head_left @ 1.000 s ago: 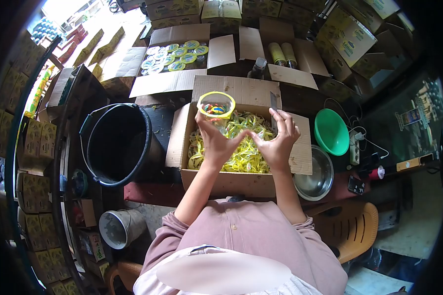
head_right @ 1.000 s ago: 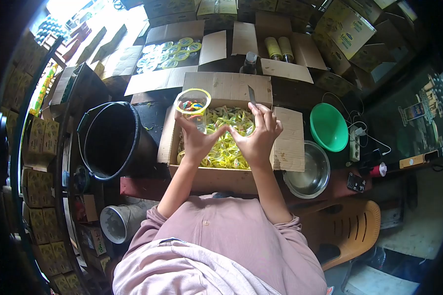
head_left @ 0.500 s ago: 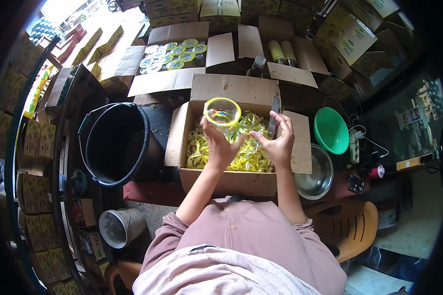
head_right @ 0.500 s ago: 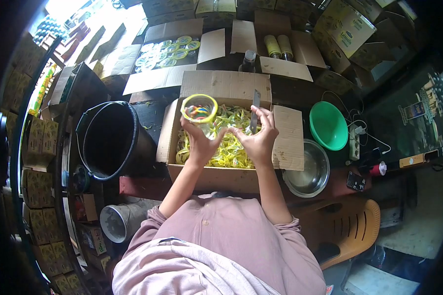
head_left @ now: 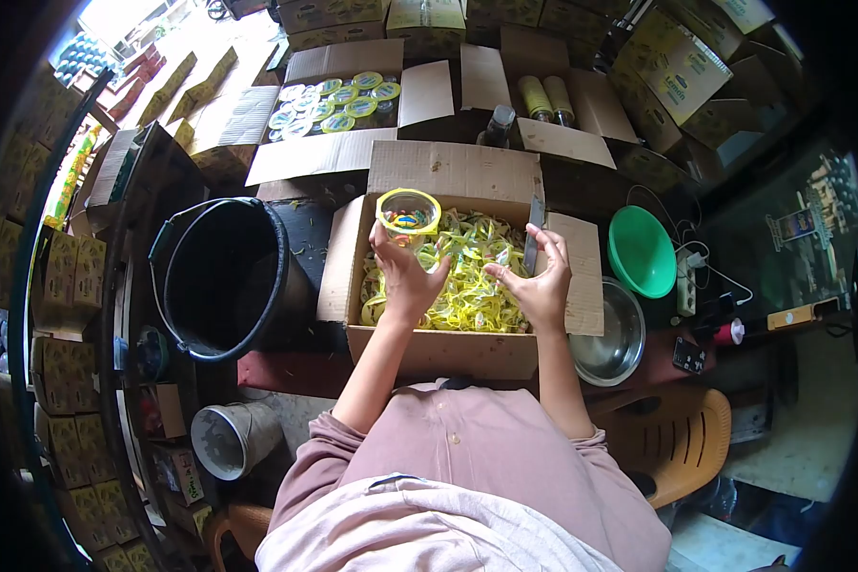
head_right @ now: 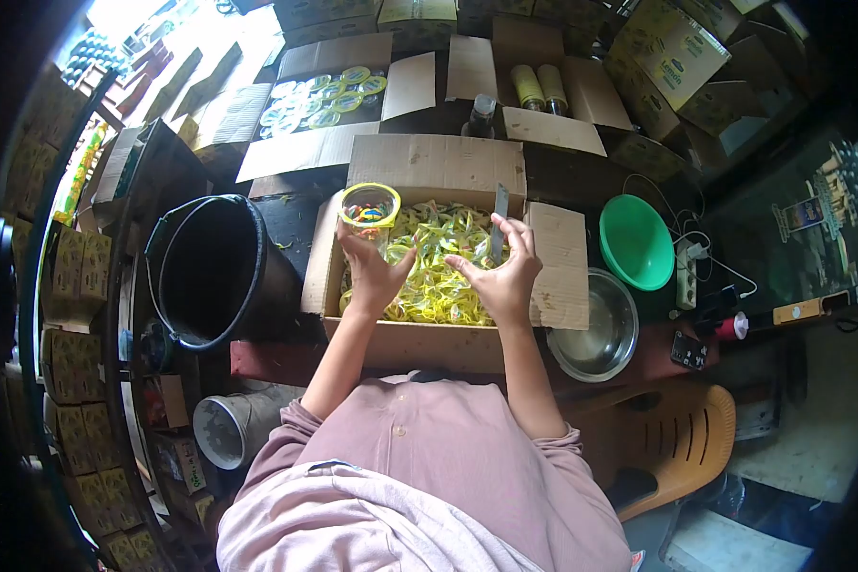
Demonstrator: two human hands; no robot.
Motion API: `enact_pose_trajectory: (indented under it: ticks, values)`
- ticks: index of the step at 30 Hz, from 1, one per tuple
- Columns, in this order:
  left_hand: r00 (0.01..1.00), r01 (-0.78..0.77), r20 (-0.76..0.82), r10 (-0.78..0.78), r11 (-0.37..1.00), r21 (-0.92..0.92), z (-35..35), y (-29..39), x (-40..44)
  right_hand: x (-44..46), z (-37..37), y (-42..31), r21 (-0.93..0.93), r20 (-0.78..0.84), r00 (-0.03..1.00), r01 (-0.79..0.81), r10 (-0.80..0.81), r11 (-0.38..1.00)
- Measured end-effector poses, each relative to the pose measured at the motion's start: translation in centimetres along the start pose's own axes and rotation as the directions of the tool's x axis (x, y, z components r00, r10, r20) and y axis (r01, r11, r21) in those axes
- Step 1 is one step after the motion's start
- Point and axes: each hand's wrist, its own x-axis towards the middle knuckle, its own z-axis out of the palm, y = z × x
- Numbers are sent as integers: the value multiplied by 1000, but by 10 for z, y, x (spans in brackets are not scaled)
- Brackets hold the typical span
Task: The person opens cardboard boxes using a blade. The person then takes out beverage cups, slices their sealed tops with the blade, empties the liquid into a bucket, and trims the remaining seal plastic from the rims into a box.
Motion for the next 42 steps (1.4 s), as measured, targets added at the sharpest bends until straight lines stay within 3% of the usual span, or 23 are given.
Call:
enact_pose_trajectory:
  ticks: [2, 5, 6, 9, 14, 18, 22, 25, 30, 33, 34, 36, 37, 41, 42]
  values:
    - [999, 23, 24, -21, 997, -69, -2, -6, -2, -1, -1, 5, 6, 29, 997, -75, 75, 997]
    - [982, 73, 170, -85, 994, 77, -20, -12, -8, -7, -8, 1, -368, 67, 997, -1, 28, 930]
    - [964, 11, 257, -70, 975, 223, -27, -19, -13, -12, -12, 5, -547, 123, 989, 4, 76, 837]
    - [892, 89, 396, -219, 943, 320, -60, -16, -24, -30, -22, 10, -717, 202, 957, 1, 206, 697]
    - [868, 14, 440, -229, 898, 440, -68, -33, -45, -59, -17, 32, -788, 215, 941, 8, 262, 616]
    - [903, -29, 400, -159, 905, 424, -76, -39, -47, -68, -26, 37, -782, 211, 946, 11, 248, 623]
    - [888, -67, 436, -145, 898, 435, -82, -32, -45, -65, -40, 24, -795, 208, 927, -25, 311, 606]
    - [854, -171, 508, -112, 862, 478, -81, -33, -50, -76, -43, 25, -827, 244, 927, 44, 286, 561]
    - [837, -120, 526, -151, 887, 446, -95, -25, -56, -89, -56, 20, -810, 170, 933, -52, 319, 585]
    - [913, -14, 391, -113, 951, 308, -99, -22, -50, -91, -64, 29, -671, 92, 947, -169, 308, 722]
    - [947, -58, 317, -54, 940, 336, -101, -17, -45, -89, -65, 23, -627, 61, 962, -170, 266, 761]
    - [933, 214, 315, -175, 972, -94, -102, -9, -35, -89, -65, 33, -355, 58, 973, -190, 225, 915]
    - [915, 333, 334, -227, 892, -306, -101, -7, -31, -88, -64, 36, -204, 51, 978, -188, 202, 961]
    - [846, 503, 474, -245, 662, -556, -92, -6, -27, -83, -56, 26, -40, 51, 979, -194, 196, 980]
    - [836, 532, 492, -244, 585, -612, -92, 1, -26, -81, -51, 23, 77, 62, 979, -199, 194, 977]
